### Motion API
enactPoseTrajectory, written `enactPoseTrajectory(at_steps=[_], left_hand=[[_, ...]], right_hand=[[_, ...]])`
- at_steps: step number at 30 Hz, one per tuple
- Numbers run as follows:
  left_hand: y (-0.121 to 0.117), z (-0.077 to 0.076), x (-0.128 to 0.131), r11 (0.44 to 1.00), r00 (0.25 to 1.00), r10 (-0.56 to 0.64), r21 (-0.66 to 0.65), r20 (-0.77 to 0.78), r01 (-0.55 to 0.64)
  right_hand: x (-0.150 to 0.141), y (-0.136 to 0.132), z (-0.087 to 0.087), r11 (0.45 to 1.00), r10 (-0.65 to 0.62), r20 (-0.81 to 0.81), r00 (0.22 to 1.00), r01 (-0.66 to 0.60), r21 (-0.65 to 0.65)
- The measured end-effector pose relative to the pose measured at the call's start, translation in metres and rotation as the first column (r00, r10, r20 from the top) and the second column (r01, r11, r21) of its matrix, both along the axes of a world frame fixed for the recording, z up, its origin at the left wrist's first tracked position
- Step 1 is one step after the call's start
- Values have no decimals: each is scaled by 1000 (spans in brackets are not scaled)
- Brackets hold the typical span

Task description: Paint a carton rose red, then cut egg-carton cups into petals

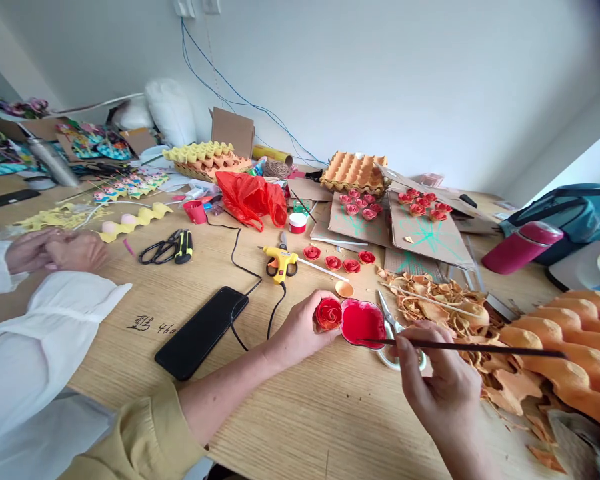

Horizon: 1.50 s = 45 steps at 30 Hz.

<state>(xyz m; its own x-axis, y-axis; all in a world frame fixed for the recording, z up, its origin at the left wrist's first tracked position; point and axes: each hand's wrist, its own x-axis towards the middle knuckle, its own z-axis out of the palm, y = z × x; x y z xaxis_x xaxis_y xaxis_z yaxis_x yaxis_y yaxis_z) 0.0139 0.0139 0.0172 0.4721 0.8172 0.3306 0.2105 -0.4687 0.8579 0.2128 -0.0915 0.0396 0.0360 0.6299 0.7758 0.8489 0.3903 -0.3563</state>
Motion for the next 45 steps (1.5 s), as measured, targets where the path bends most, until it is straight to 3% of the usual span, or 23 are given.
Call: enactPoseTrajectory(at_steps=[2, 5, 9, 18, 30, 38, 45], left_hand=[[0, 0, 0, 1000, 1000, -4, -18, 2, 4], [-1, 1, 1, 998, 1000, -25, -59, 14, 25], [-2, 2, 2, 989, 997, -70, -124, 46, 75], [-4, 3, 2, 979, 993, -94, -172, 74, 106], [-4, 5, 3, 981, 994, -88, -168, 71, 98], [-5, 6, 2, 983, 991, -85, -156, 101, 101], [-3, 4, 1, 980, 992, -45, -189, 114, 66]], right_hand=[[1, -2, 0, 999, -4, -39, 999, 6, 53], [1, -2, -1, 991, 87, -21, 996, -85, 102], [-3, -1, 1, 978, 196, 27, 980, -197, 68], [-3, -1, 11, 963, 268, 141, 953, -265, -36], [-4, -1, 7, 967, 255, 123, 959, -256, -10], [-3, 1, -1, 967, 231, 41, 972, -234, 103], [-6, -1, 1, 966, 248, 35, 968, -250, 61]])
